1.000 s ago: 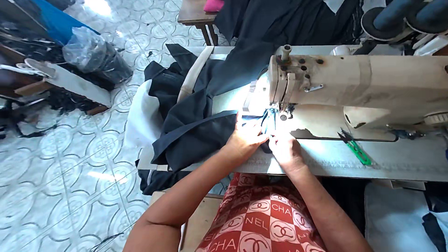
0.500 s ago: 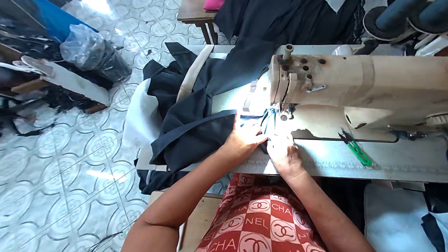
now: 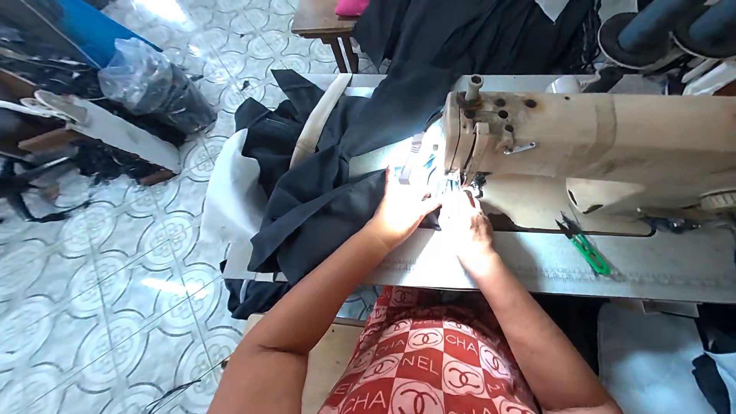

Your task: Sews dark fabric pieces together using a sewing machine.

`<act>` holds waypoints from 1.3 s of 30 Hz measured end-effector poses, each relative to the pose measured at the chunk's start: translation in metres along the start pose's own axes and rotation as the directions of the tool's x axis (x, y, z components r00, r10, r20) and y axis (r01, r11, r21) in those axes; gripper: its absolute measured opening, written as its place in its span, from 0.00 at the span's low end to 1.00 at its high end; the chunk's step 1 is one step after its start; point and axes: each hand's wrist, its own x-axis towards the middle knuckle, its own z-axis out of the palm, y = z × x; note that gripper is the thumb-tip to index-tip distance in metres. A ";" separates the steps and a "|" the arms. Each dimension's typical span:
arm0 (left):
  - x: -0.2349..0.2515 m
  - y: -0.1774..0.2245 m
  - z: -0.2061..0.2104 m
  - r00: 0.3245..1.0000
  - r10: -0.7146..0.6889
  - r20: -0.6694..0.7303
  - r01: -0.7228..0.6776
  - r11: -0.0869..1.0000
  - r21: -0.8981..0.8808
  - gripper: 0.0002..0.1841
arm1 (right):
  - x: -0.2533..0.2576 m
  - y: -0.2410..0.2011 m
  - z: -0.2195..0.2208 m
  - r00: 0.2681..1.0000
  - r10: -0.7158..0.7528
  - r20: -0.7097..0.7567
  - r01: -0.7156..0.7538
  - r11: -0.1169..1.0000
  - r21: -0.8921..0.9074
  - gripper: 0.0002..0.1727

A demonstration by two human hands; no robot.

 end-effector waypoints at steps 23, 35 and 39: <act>-0.010 -0.023 0.001 0.972 -0.209 0.108 0.235 0.892 -0.386 0.22 | -0.014 -0.009 0.007 0.942 0.315 0.117 -0.258 0.453 0.853 0.31; -0.022 -0.009 -0.005 0.957 0.263 -0.123 -0.273 0.960 -0.069 0.09 | -0.075 -0.012 -0.007 0.999 -0.028 -0.022 0.033 0.952 0.305 0.26; -0.024 -0.008 -0.003 0.958 0.265 -0.108 -0.271 0.962 -0.045 0.09 | -0.071 0.000 0.004 0.969 -0.176 -0.176 0.180 0.984 0.010 0.15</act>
